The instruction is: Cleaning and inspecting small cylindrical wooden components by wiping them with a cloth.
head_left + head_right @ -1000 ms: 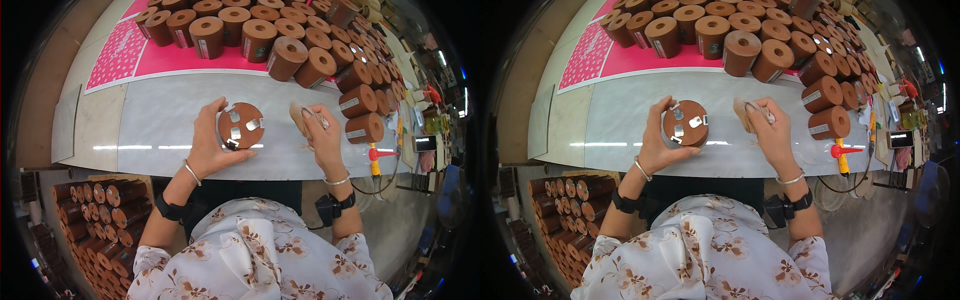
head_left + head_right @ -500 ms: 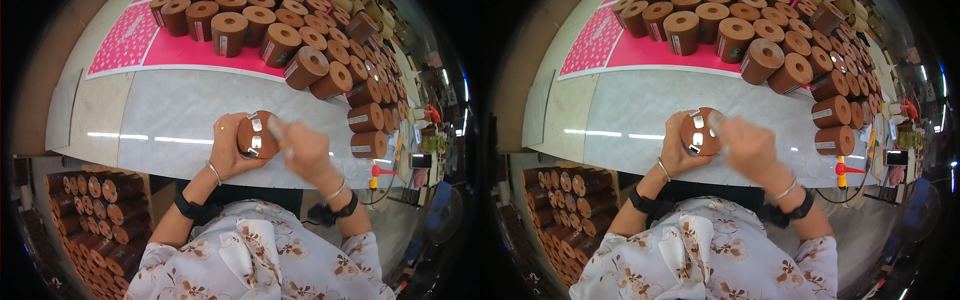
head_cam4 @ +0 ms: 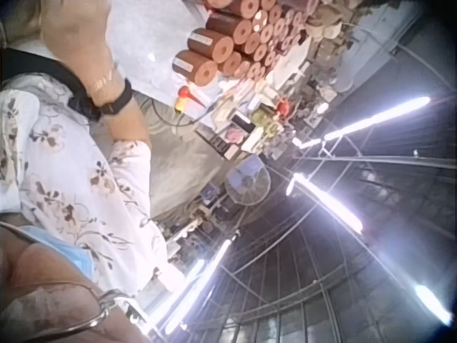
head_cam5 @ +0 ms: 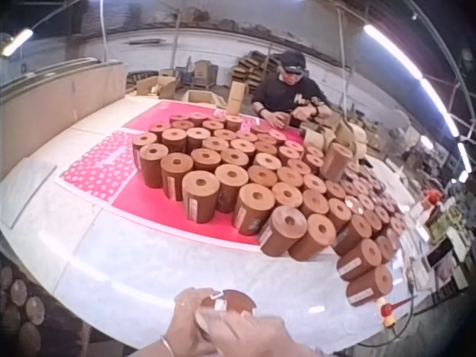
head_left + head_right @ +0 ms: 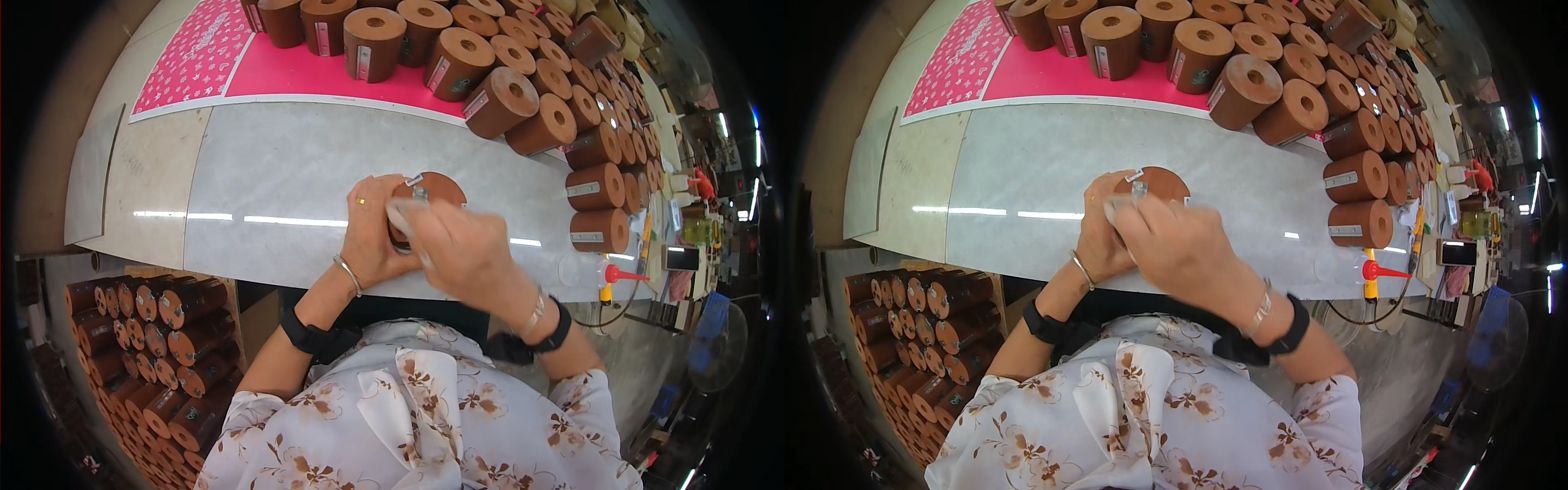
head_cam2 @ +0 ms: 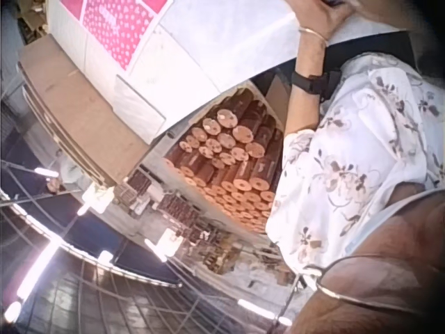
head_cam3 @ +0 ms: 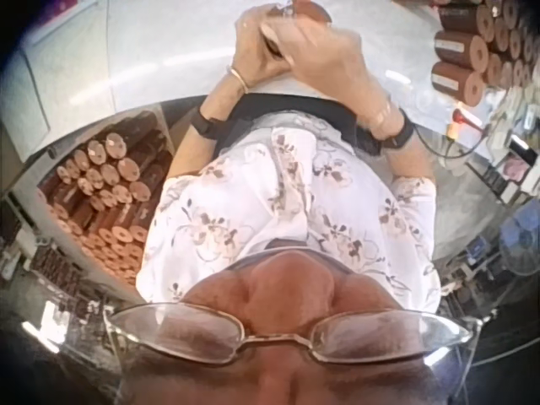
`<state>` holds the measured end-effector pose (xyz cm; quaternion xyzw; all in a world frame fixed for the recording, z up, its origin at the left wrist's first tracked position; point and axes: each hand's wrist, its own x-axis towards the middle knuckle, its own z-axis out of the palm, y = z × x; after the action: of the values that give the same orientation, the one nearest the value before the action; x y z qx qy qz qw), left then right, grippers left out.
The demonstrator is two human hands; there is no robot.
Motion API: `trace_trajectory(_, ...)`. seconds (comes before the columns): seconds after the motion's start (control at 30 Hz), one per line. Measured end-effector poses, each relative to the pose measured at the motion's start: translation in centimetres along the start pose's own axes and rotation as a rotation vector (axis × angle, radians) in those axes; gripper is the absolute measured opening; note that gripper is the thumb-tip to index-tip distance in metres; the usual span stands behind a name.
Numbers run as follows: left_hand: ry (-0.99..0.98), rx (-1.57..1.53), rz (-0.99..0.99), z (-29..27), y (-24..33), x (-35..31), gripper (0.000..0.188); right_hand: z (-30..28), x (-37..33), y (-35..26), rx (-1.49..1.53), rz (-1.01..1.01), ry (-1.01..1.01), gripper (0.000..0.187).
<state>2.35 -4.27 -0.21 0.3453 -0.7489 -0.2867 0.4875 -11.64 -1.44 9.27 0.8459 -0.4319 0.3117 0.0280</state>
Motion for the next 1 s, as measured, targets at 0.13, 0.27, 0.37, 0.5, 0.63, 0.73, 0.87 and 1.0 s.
trace_trajectory(0.13,-0.138,0.035,-0.07,-0.6,0.3,0.1,0.091,-0.3,1.8,3.6,-0.128,0.052,-0.023,0.016)
trace_trajectory(0.27,-0.06,0.015,-0.04,-0.6,0.2,0.1,0.091,-0.8,-2.1,2.4,-0.032,0.082,-0.017,0.017)
trace_trajectory(0.37,-0.048,0.082,0.024,-0.2,-0.6,-0.2,0.085,-0.4,-0.7,-0.8,0.043,-0.002,-0.002,0.017)
trace_trajectory(0.5,-0.072,-0.016,-0.105,-0.2,0.1,0.0,0.085,0.7,1.5,2.6,-0.049,0.007,-0.044,0.021)
trace_trajectory(0.63,-0.136,0.012,-0.037,-0.4,-0.1,0.1,0.097,-1.1,-0.7,5.0,-0.145,0.104,0.006,0.024)
trace_trajectory(0.73,-0.119,0.049,-0.026,-1.0,0.5,0.1,0.098,-2.3,-3.5,1.3,-0.157,0.087,-0.012,0.02)
trace_trajectory(0.87,-0.068,-0.05,-0.073,-0.3,0.5,0.2,0.084,-1.1,-2.9,-0.3,-0.065,0.09,0.073,0.015)
trace_trajectory(1.0,-0.091,-0.041,-0.101,0.2,0.5,0.3,0.085,-0.1,-0.8,4.5,-0.106,0.223,0.13,0.009)
